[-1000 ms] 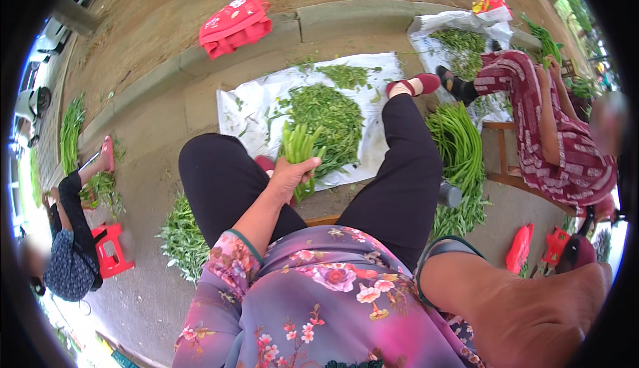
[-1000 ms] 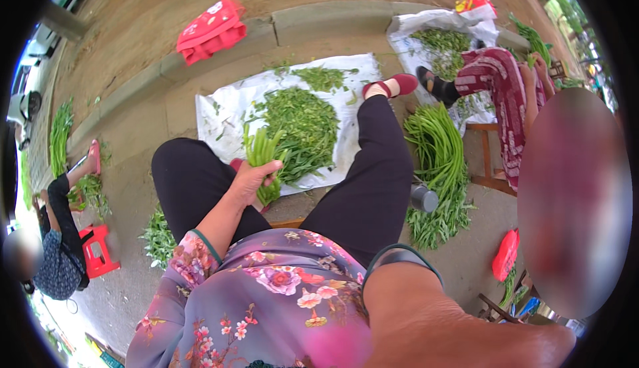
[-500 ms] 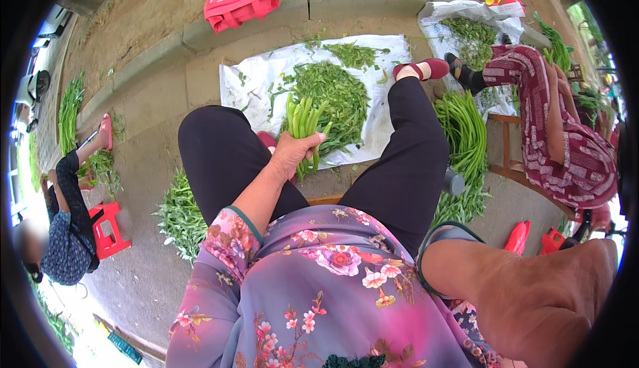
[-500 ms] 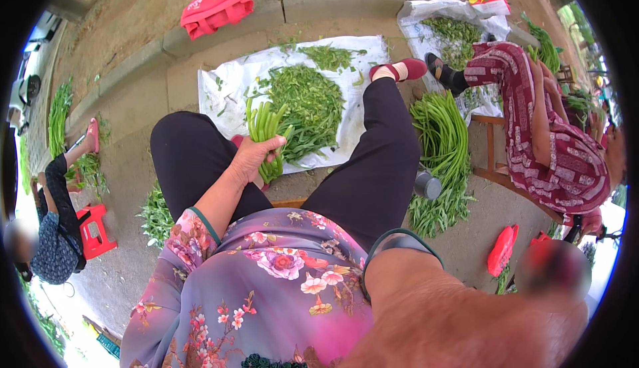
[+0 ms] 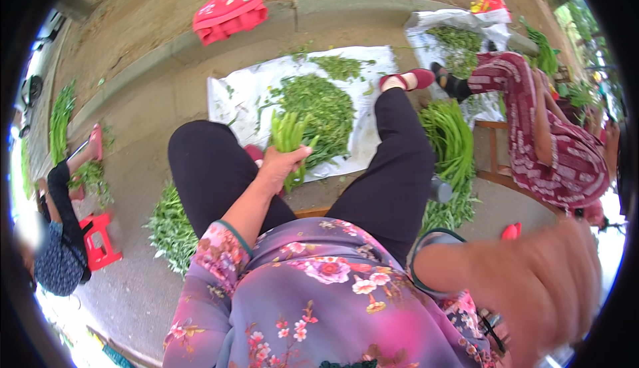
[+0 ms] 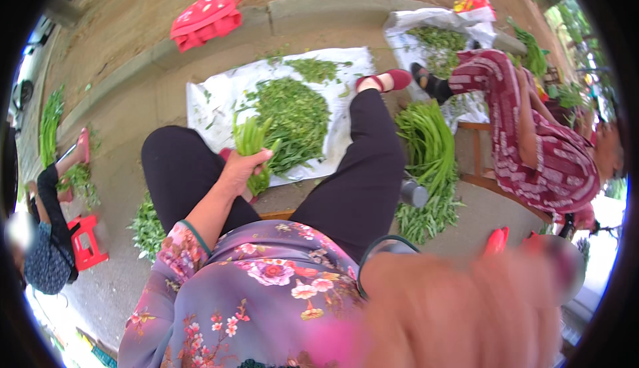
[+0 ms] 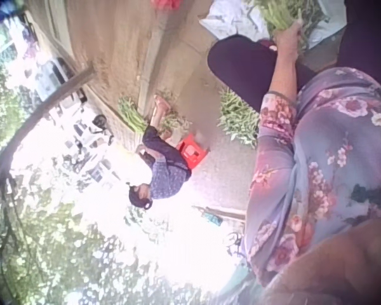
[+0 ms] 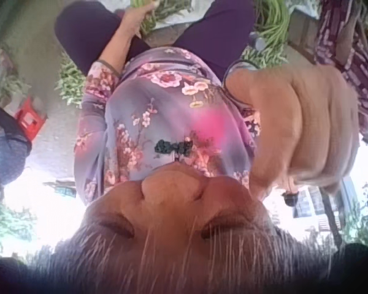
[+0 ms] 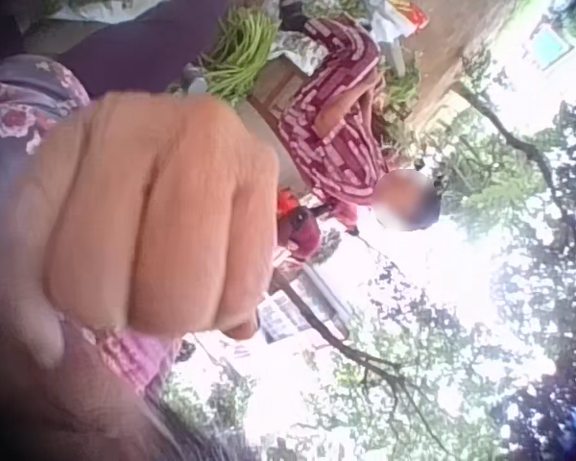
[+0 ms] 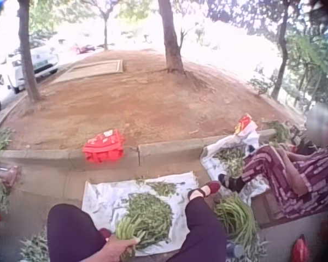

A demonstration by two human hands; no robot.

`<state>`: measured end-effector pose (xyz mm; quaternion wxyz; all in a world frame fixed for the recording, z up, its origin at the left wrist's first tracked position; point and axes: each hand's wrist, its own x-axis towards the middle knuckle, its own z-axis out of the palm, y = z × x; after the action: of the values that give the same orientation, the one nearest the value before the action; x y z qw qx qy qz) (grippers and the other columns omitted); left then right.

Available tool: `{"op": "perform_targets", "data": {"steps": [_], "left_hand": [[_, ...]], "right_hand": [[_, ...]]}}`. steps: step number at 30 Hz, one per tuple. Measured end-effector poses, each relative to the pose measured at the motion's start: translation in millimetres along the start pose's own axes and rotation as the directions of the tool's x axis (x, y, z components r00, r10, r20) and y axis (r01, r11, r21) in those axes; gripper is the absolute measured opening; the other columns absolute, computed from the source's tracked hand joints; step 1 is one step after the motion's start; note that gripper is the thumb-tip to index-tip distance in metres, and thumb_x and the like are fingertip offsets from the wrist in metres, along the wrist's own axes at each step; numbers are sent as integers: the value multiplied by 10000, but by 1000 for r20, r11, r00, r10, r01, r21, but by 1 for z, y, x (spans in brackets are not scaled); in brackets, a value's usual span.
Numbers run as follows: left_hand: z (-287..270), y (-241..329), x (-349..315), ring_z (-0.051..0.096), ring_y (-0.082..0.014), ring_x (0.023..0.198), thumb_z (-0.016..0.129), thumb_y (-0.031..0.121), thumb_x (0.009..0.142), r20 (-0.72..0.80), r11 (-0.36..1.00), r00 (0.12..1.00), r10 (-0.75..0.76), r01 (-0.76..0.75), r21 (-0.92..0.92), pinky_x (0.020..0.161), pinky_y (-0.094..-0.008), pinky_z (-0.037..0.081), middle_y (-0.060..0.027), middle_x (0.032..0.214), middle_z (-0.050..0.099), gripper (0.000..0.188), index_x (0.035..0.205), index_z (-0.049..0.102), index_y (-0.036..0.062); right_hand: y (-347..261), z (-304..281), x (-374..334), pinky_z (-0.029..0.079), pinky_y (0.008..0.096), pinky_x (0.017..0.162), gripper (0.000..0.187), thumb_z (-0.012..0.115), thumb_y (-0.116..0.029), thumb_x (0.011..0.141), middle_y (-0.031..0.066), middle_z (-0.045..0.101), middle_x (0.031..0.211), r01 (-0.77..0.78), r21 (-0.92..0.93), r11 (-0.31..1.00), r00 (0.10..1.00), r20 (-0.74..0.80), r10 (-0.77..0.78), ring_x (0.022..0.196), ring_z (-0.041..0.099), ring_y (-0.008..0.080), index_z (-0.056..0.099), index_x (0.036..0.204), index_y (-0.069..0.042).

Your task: The person picks small leaves off of long green vegetable stalks by hand, gathering the leaves on a plastic sheet spread on the ground.

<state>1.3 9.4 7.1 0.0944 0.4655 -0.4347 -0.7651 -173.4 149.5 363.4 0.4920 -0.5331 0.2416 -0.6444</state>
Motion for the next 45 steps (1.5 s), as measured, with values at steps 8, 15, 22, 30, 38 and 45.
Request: {"op": "perform_targets", "data": {"steps": [8, 15, 22, 30, 38, 45], "left_hand": [[9, 0, -5, 459, -56, 534, 717, 131, 747, 30, 992, 998, 63, -66, 109, 476, -209, 337, 38, 652, 536, 142, 832, 630, 57], [27, 9, -10, 447, -56, 476, 720, 103, 731, 79, 952, 996, 34, -56, 301, 441, -197, 331, 14, 629, 548, 135, 797, 624, 36], [22, 3, -9, 452, -52, 468, 725, 104, 724, 87, 936, 996, 31, -59, 348, 438, -195, 330, 21, 608, 547, 130, 781, 632, 33], [19, 1, -10, 464, -44, 514, 705, 116, 737, 100, 905, 988, 117, -148, 400, 469, -210, 342, 36, 639, 558, 104, 794, 641, 57], [12, -7, -4, 543, -73, 619, 745, 75, 722, 81, 931, 986, 147, -165, 327, 560, -230, 430, 10, 712, 607, 138, 793, 645, 12], [16, -4, -9, 538, -66, 622, 752, 61, 711, 97, 930, 988, 122, -148, 337, 561, -225, 432, 0, 708, 618, 133, 775, 657, -7]], "right_hand": [[255, -112, -103, 450, 357, 574, 380, 612, -365, 812, 149, 601, 655, -776, -486, 401, 630, -619, 469, 599, 574, 228, 627, 745, 8], [306, -111, -143, 443, 308, 531, 369, 663, -350, 791, 93, 604, 642, -858, -66, 510, 364, -779, 511, 556, 545, 146, 634, 739, 14], [310, -109, -150, 399, 233, 451, 333, 680, -322, 804, 37, 575, 613, -805, 218, 552, 299, -654, 695, 508, 500, 89, 611, 702, -13], [315, -109, -151, 431, 247, 455, 350, 676, -335, 781, 41, 614, 618, -868, 130, 480, 303, -626, 718, 513, 541, 95, 642, 653, -11], [316, -105, -153, 431, 229, 513, 157, 581, -127, 809, 31, 596, 643, -750, 135, 647, 453, -607, 653, 551, 524, 87, 638, 760, 11], [321, -97, -151, 434, 251, 540, 180, 583, -146, 758, 29, 599, 674, -776, 142, 614, 361, -698, 619, 594, 526, 90, 633, 796, 22]]}}
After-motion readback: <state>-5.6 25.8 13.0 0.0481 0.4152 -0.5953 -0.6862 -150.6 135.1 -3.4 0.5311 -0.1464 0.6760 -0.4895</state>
